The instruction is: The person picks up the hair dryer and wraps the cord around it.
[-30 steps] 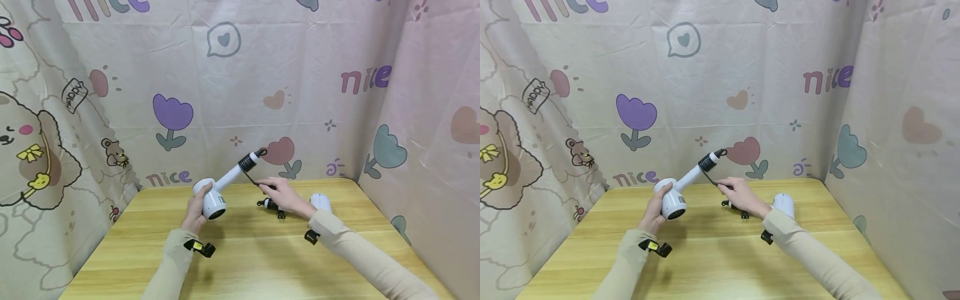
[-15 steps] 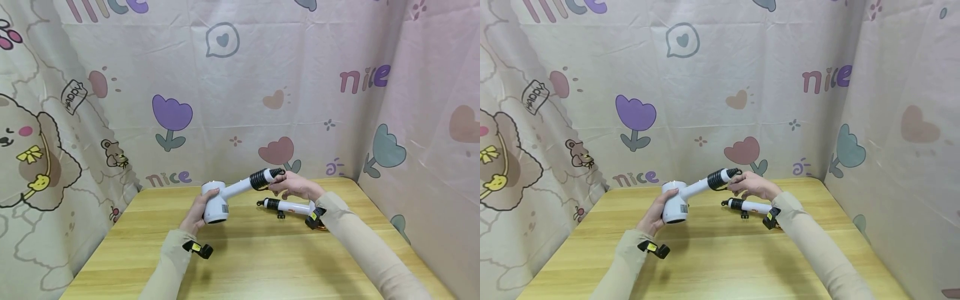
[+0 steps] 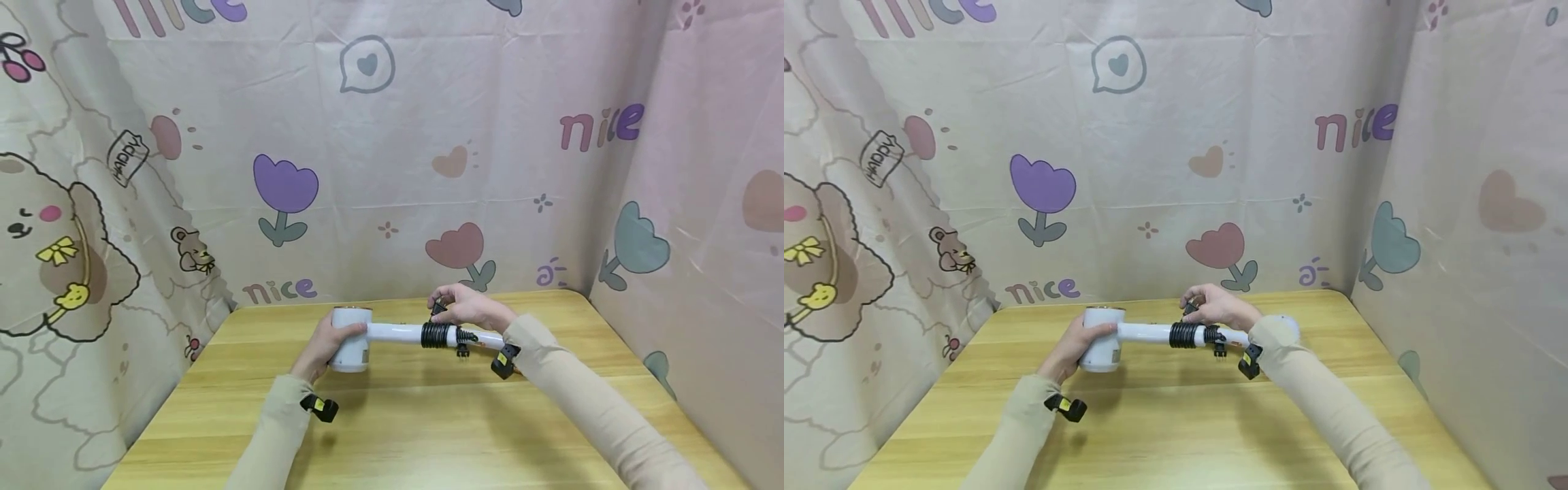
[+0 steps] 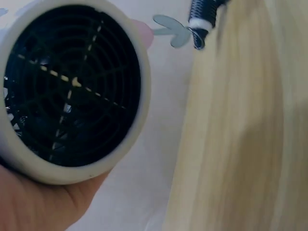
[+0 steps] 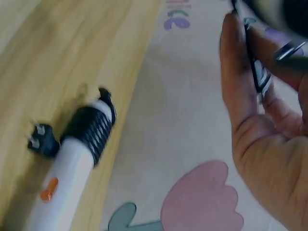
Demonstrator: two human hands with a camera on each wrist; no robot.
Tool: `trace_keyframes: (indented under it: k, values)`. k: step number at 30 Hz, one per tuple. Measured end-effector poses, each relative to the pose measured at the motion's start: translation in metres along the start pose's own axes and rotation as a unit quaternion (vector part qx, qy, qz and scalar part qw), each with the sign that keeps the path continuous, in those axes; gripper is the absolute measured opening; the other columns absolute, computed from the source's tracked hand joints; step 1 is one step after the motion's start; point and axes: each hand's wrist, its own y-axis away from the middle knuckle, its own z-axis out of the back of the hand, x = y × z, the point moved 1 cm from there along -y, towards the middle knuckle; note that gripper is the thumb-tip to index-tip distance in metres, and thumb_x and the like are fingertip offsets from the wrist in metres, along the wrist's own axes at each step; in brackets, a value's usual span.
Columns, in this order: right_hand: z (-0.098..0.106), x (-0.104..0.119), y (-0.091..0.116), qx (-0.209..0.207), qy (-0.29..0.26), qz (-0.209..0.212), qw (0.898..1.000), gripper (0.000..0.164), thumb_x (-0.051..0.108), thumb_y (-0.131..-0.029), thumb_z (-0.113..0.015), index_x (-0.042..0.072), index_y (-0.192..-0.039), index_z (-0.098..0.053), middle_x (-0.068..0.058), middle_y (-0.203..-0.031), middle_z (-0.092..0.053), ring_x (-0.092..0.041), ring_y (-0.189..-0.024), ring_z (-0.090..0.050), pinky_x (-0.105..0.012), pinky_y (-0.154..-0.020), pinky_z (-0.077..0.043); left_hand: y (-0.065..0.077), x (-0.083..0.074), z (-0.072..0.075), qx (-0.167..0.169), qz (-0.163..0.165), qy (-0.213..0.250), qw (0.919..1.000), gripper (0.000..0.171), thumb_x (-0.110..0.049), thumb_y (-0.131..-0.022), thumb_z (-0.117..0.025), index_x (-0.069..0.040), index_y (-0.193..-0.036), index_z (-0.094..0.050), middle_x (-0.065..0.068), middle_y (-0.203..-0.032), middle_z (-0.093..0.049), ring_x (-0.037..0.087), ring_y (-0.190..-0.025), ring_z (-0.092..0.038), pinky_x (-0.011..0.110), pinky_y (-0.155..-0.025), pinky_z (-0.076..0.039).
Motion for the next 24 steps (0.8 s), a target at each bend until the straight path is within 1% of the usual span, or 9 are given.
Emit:
trace_keyframes:
  k: [3, 6, 8, 10, 12, 15, 21, 24]
  values:
    - [-0.009, -0.005, -0.004, -0.017, 0.008, -0.003, 1.0, 0.036, 0.003, -0.084, -0.074, 0.005, -0.118, -0.061, -0.011, -0.101, -0.06, -0.013, -0.068, -0.054, -0.023, -0.059, -0.05, 0.001, 0.003, 0.001, -0.014, -0.016, -0.034, 0.9992, 0.066, -0.026, -0.081, -0.079, -0.006, -0.133, -0.043, 0.019, -0.115, -0.059, 0.025, -0.088, -0.065, 0.041, -0.073, -0.059]
    - [-0.016, -0.01, -0.006, -0.033, 0.014, -0.004, 0.999, 0.042, 0.001, -0.083, -0.074, 0.004, -0.122, -0.059, -0.018, -0.117, -0.055, -0.017, -0.083, -0.06, -0.028, -0.068, -0.057, 0.001, 0.005, 0.003, -0.026, -0.033, -0.062, 0.9972, 0.067, -0.024, -0.079, -0.081, -0.005, -0.132, -0.044, 0.019, -0.115, -0.059, 0.025, -0.091, -0.064, 0.04, -0.074, -0.058]
    - [-0.021, -0.012, -0.008, -0.039, 0.008, -0.008, 0.999, 0.042, 0.0, -0.083, -0.073, 0.003, -0.123, -0.059, -0.019, -0.121, -0.053, -0.019, -0.09, -0.062, -0.03, -0.072, -0.059, 0.0, 0.007, 0.005, -0.029, -0.036, -0.074, 0.9962, 0.068, -0.024, -0.079, -0.081, -0.004, -0.132, -0.044, 0.02, -0.114, -0.059, 0.026, -0.092, -0.063, 0.04, -0.074, -0.058]
    - [-0.024, -0.014, -0.009, -0.045, 0.002, -0.01, 0.999, 0.039, -0.001, -0.084, -0.073, 0.002, -0.121, -0.059, -0.019, -0.12, -0.053, -0.019, -0.09, -0.062, -0.031, -0.073, -0.06, -0.001, 0.009, 0.008, -0.036, -0.033, -0.086, 0.9951, 0.069, -0.025, -0.078, -0.082, -0.004, -0.132, -0.044, 0.02, -0.115, -0.059, 0.026, -0.092, -0.063, 0.04, -0.075, -0.058]
    - [-0.027, -0.014, -0.009, -0.047, -0.002, -0.007, 0.999, 0.036, -0.002, -0.085, -0.071, 0.0, -0.119, -0.059, -0.019, -0.115, -0.054, -0.019, -0.084, -0.064, -0.031, -0.073, -0.06, -0.002, 0.012, 0.01, -0.044, -0.027, -0.095, 0.9941, 0.072, -0.027, -0.077, -0.083, -0.005, -0.133, -0.044, 0.019, -0.116, -0.059, 0.027, -0.093, -0.063, 0.04, -0.075, -0.058]
    - [-0.032, -0.017, -0.009, -0.04, -0.015, -0.002, 0.999, 0.034, -0.004, -0.086, -0.069, -0.001, -0.119, -0.059, -0.018, -0.11, -0.054, -0.018, -0.079, -0.067, -0.032, -0.074, -0.06, -0.003, 0.016, 0.014, -0.048, -0.029, -0.115, 0.9918, 0.076, -0.029, -0.076, -0.084, -0.006, -0.134, -0.042, 0.02, -0.119, -0.058, 0.028, -0.096, -0.063, 0.04, -0.076, -0.058]
    - [-0.04, -0.022, -0.01, -0.026, -0.032, 0.005, 0.999, 0.036, -0.011, -0.086, -0.063, -0.005, -0.121, -0.057, -0.022, -0.118, -0.054, -0.022, -0.076, -0.071, -0.034, -0.076, -0.061, -0.003, 0.019, 0.018, -0.04, -0.034, -0.124, 0.9909, 0.082, -0.028, -0.073, -0.086, -0.006, -0.137, -0.039, 0.021, -0.123, -0.057, 0.03, -0.099, -0.062, 0.041, -0.078, -0.058]
    - [-0.042, -0.024, -0.011, -0.026, -0.048, 0.006, 0.999, 0.036, -0.011, -0.086, -0.064, -0.007, -0.121, -0.056, -0.023, -0.114, -0.054, -0.023, -0.076, -0.071, -0.035, -0.077, -0.061, -0.002, 0.02, 0.019, -0.043, -0.037, -0.134, 0.9894, 0.087, -0.028, -0.073, -0.086, -0.005, -0.139, -0.036, 0.022, -0.124, -0.055, 0.031, -0.1, -0.062, 0.042, -0.078, -0.058]
